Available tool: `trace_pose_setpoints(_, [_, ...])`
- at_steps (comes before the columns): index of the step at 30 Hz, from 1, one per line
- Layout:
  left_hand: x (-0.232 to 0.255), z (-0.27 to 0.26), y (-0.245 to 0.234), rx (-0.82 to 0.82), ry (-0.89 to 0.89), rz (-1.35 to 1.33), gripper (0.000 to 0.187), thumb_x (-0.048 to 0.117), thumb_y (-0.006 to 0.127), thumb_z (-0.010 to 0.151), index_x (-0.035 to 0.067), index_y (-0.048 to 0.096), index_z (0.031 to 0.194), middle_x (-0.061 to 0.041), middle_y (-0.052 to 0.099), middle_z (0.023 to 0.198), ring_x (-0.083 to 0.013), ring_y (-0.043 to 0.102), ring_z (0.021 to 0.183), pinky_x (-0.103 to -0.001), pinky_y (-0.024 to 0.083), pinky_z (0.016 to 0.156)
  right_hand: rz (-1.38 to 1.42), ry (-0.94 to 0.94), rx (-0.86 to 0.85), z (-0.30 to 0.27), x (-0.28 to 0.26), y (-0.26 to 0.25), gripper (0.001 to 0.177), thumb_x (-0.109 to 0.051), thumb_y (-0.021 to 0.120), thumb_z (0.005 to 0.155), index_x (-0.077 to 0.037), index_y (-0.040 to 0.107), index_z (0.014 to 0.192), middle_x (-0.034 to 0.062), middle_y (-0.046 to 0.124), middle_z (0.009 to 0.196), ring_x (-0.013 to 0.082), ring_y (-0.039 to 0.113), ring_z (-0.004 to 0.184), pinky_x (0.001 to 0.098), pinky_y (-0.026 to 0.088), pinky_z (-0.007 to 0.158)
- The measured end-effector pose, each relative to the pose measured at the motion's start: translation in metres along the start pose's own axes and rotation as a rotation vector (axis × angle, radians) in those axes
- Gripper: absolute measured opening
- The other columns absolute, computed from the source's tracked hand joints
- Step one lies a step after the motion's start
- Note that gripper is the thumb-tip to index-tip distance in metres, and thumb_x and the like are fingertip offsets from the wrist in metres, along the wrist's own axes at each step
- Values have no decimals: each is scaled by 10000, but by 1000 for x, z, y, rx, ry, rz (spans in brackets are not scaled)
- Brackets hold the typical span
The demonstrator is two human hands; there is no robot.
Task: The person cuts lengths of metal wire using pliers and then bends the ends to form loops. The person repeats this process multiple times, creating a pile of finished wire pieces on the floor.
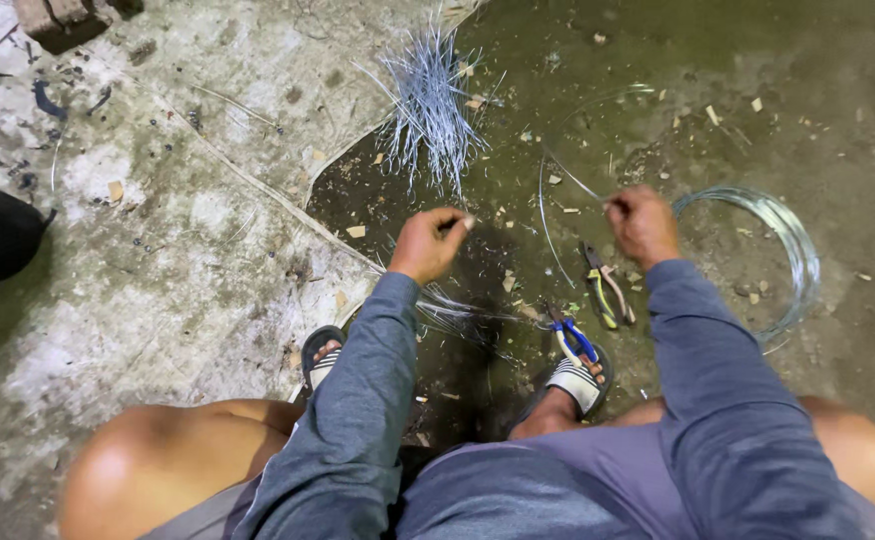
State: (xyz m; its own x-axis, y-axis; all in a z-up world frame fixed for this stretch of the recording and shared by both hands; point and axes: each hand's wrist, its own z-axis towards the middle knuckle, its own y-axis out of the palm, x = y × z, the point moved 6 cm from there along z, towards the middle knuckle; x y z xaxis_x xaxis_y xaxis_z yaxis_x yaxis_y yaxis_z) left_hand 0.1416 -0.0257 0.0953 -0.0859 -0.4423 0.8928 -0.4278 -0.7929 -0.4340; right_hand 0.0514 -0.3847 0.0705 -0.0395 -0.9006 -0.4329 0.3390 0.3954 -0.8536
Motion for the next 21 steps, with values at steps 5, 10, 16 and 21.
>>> trace_pose_setpoints(5, [51, 0, -30, 277, 296, -219, 231, 219, 648, 1019, 58, 750, 1149, -34, 739, 790, -70, 666, 689, -261, 530, 642, 153, 86, 122, 50, -25, -88, 145, -154, 838, 960, -52, 771, 1039, 159, 711, 980, 248, 688, 843, 365, 569, 757])
trace_pose_setpoints(10, [104, -6, -43, 301, 304, -336, 238, 213, 642, 1020, 62, 759, 1161, -14, 657, 718, -77, 553, 611, -257, 456, 556, 713, 310, -18, 79, -82, -158, 73, -93, 655, 1074, -26, 675, 1095, 170, 747, 1072, 222, 746, 907, 317, 624, 760])
trace_pose_setpoints(16, [164, -25, -47, 284, 526, -292, 217, 200, 642, 1037, 47, 751, 1146, -42, 674, 886, -98, 590, 711, -261, 485, 616, 996, 236, -125, 62, -178, -178, 49, -74, 549, 1088, -29, 564, 1098, 200, 740, 1109, 266, 767, 920, 352, 636, 718])
trace_pose_setpoints(21, [188, -34, -37, 201, 589, -317, 212, 188, 628, 1059, 49, 743, 1169, -79, 721, 918, -136, 672, 760, -276, 531, 683, 1171, 392, -92, 45, -206, -155, 154, -81, 608, 1042, -19, 579, 1181, 184, 746, 1022, 239, 756, 856, 332, 631, 737])
